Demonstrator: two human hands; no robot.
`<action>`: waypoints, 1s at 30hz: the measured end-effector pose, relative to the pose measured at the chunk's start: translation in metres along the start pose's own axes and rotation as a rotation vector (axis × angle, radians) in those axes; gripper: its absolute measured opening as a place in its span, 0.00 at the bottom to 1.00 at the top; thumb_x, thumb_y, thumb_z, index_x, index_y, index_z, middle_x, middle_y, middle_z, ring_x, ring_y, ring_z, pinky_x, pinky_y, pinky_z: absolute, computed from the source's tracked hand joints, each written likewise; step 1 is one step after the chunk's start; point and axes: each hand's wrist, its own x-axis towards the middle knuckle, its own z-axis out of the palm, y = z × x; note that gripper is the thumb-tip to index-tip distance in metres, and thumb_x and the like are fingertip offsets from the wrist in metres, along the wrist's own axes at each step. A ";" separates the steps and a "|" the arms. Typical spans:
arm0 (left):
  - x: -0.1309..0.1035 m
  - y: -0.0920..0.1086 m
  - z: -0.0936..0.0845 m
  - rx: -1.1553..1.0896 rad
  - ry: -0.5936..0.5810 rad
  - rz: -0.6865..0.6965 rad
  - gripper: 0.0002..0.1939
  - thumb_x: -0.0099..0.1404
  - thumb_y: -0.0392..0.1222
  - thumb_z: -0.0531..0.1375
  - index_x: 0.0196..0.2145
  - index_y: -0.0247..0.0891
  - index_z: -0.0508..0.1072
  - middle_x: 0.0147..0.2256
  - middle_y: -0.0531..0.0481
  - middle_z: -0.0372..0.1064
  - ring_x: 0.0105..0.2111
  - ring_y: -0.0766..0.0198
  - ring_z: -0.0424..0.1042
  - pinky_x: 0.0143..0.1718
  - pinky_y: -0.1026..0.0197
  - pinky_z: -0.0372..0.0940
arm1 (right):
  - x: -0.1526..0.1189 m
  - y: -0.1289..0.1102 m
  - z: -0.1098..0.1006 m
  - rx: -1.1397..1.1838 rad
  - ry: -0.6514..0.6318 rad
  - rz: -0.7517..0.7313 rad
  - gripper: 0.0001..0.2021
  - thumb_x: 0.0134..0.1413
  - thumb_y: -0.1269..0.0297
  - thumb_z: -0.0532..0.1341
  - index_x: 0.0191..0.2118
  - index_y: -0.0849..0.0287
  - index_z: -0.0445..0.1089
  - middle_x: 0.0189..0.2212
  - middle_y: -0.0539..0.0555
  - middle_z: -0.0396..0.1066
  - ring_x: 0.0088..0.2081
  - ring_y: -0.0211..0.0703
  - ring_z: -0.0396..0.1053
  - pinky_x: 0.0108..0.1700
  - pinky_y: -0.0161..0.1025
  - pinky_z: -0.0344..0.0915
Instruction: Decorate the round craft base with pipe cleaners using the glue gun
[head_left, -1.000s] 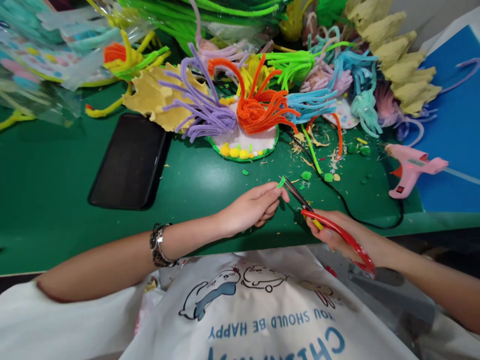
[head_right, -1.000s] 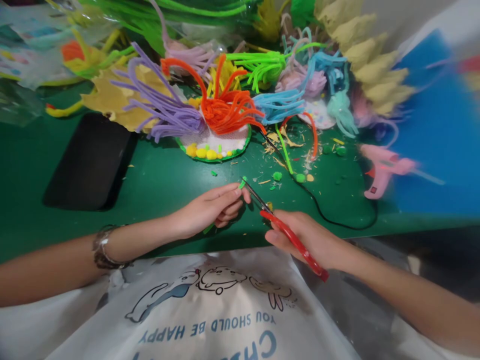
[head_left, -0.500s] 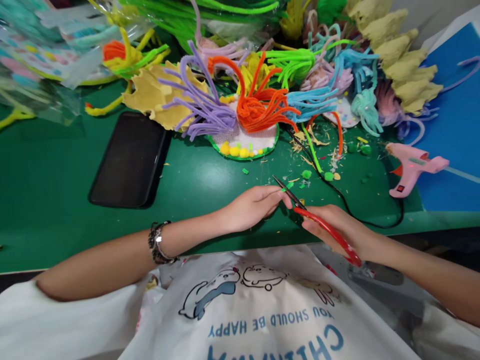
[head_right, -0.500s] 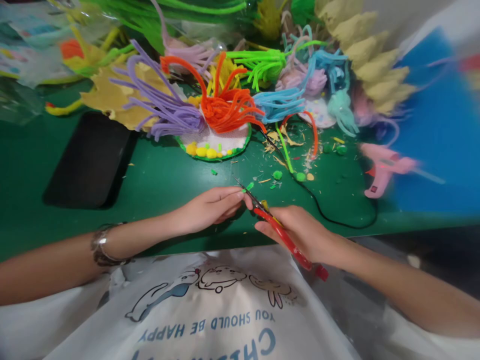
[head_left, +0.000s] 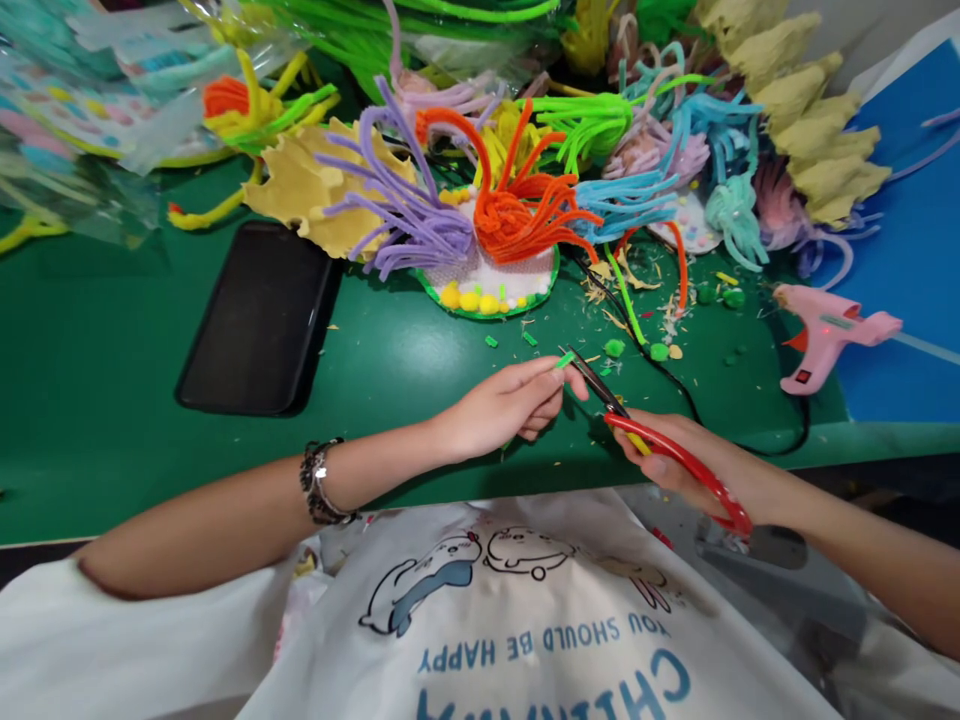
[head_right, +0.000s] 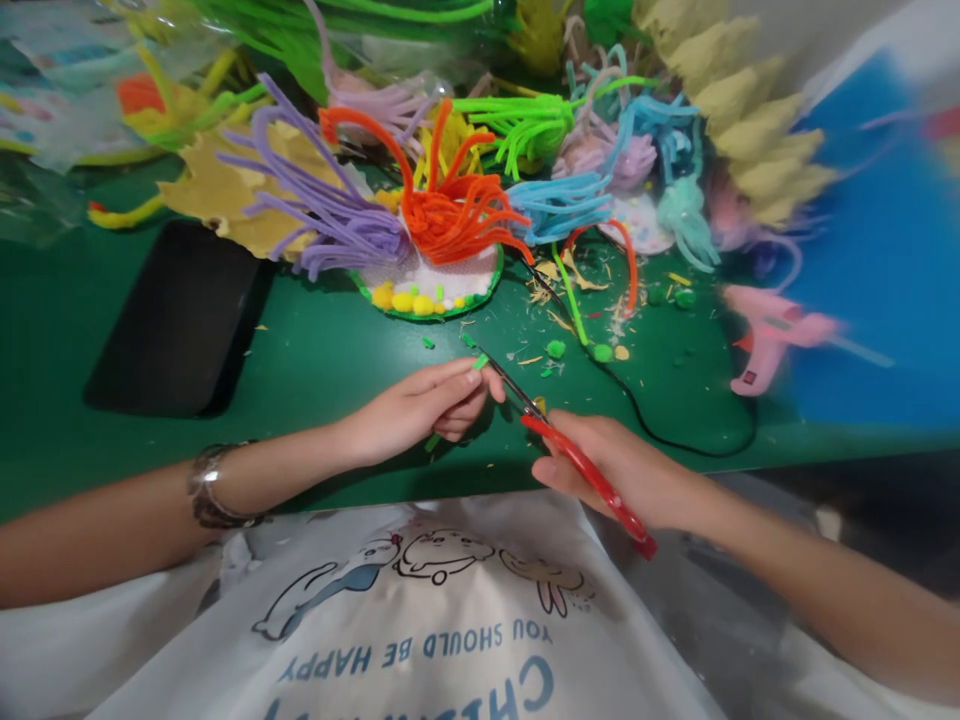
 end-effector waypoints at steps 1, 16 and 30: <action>0.000 -0.001 0.000 0.029 0.013 0.022 0.13 0.76 0.43 0.44 0.37 0.37 0.64 0.21 0.63 0.41 0.20 0.71 0.40 0.20 0.70 0.43 | -0.001 -0.002 -0.001 -0.063 0.013 -0.008 0.31 0.58 0.28 0.44 0.33 0.56 0.55 0.24 0.45 0.53 0.24 0.32 0.49 0.26 0.35 0.47; -0.005 -0.003 0.004 0.473 0.131 0.102 0.19 0.74 0.41 0.47 0.23 0.40 0.56 0.21 0.59 0.52 0.22 0.70 0.52 0.25 0.66 0.51 | 0.015 -0.014 0.004 -0.466 0.115 0.148 0.28 0.53 0.31 0.56 0.30 0.55 0.58 0.20 0.48 0.60 0.21 0.35 0.53 0.26 0.35 0.46; -0.001 0.000 -0.002 0.224 -0.008 -0.104 0.16 0.77 0.44 0.44 0.39 0.35 0.67 0.19 0.62 0.49 0.17 0.72 0.46 0.18 0.71 0.46 | 0.004 -0.014 0.017 0.214 0.042 0.272 0.33 0.52 0.26 0.51 0.23 0.54 0.51 0.14 0.44 0.50 0.17 0.31 0.49 0.18 0.34 0.44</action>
